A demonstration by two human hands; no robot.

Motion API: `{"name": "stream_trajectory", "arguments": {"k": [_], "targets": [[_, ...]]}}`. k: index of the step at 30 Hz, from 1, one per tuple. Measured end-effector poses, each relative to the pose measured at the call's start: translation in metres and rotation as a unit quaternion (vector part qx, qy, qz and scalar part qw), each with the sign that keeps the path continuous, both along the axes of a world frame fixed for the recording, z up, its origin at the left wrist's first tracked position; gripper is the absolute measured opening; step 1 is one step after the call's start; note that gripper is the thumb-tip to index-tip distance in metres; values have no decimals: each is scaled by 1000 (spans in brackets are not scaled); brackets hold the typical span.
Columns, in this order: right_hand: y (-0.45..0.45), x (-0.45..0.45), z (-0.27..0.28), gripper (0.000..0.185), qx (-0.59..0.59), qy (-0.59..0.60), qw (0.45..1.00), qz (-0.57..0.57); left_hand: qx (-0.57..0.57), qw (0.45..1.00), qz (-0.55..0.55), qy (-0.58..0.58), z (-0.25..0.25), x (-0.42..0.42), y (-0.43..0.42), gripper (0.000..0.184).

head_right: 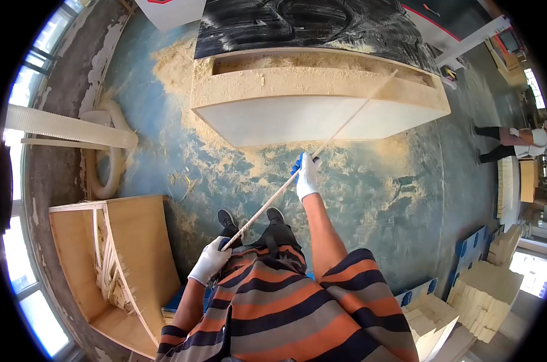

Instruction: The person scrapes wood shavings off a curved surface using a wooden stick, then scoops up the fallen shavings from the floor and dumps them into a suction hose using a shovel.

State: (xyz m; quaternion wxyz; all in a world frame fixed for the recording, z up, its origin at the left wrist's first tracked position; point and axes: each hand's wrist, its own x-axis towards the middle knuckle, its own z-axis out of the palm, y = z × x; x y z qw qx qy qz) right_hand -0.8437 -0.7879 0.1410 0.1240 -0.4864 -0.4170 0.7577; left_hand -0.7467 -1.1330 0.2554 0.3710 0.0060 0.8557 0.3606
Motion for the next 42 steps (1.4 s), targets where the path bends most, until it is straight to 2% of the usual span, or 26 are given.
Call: {"name": "stream_trajectory", "arguments": {"k": [2,3,5,6,9,11,12,13,15,17,18,21,22,23,25,27,29,31,32,33,36,39,40,41,42], "targets": [[-16,-2,1,25,-14,46,998,32,2,1000,21,15,-13,7,-14,27],[-39,-6,11,23,43,16,999,15,0,999,28,23,-22,15,-28,26],[-75,-13,-19,25,48,26,998,44,4,998,57,21,-43,32,-68,26],[-107,-14,16,26,48,15,996,74,13,997,80,7,-55,45,-92,26],[-197,-21,7,24,51,-19,994,96,6,991,135,-2,-64,72,-153,26],[-256,-23,-29,41,108,-92,975,170,27,983,182,-18,-75,94,-197,26],[-287,-28,-45,49,84,-85,975,188,46,975,217,-25,-77,104,-216,26],[-318,-32,-30,64,71,-79,972,210,64,965,251,-31,-80,114,-236,26],[-371,-43,-44,78,71,-41,954,288,42,950,299,-74,-85,127,-272,27],[-414,-50,-27,74,13,-55,949,309,-12,963,269,4,-65,128,-298,27],[-428,-49,-17,58,11,-60,956,288,-16,960,279,-20,-57,128,-309,27],[-436,-42,-2,43,-23,22,953,302,-11,960,276,42,-31,128,-313,27],[-436,-39,7,38,-28,22,954,297,22,956,289,37,-36,131,-317,27],[-435,-36,17,24,-30,38,966,255,21,961,271,52,-39,132,-321,28],[-429,-38,3,23,-2,40,979,202,22,964,261,49,-54,129,-329,27],[-416,-39,-2,21,-39,18,980,194,-18,970,236,46,-60,119,-334,28],[-414,-45,-35,20,-82,-28,974,211,-47,972,227,38,-41,104,-330,28],[-428,-49,-24,18,-45,-12,978,203,-50,970,232,55,-47,106,-335,28],[-438,-56,-48,16,-39,-32,979,198,-44,967,247,43,-45,107,-336,28],[-449,-62,-27,13,-23,-49,980,193,-38,964,263,32,-39,102,-333,28],[-469,-76,-48,10,-39,-42,972,226,-46,955,291,26,-35,104,-335,26],[-484,-80,-55,28,-101,-27,964,245,-55,953,293,48,-33,106,-354,26],[-494,-79,-11,28,-93,-33,967,234,-57,950,300,60,-31,110,-360,26],[-507,-82,-32,29,-101,-34,956,275,-61,947,306,74,-26,114,-367,26],[-520,-85,-27,25,-118,-33,953,278,-79,947,308,52,-14,113,-373,26]]}}
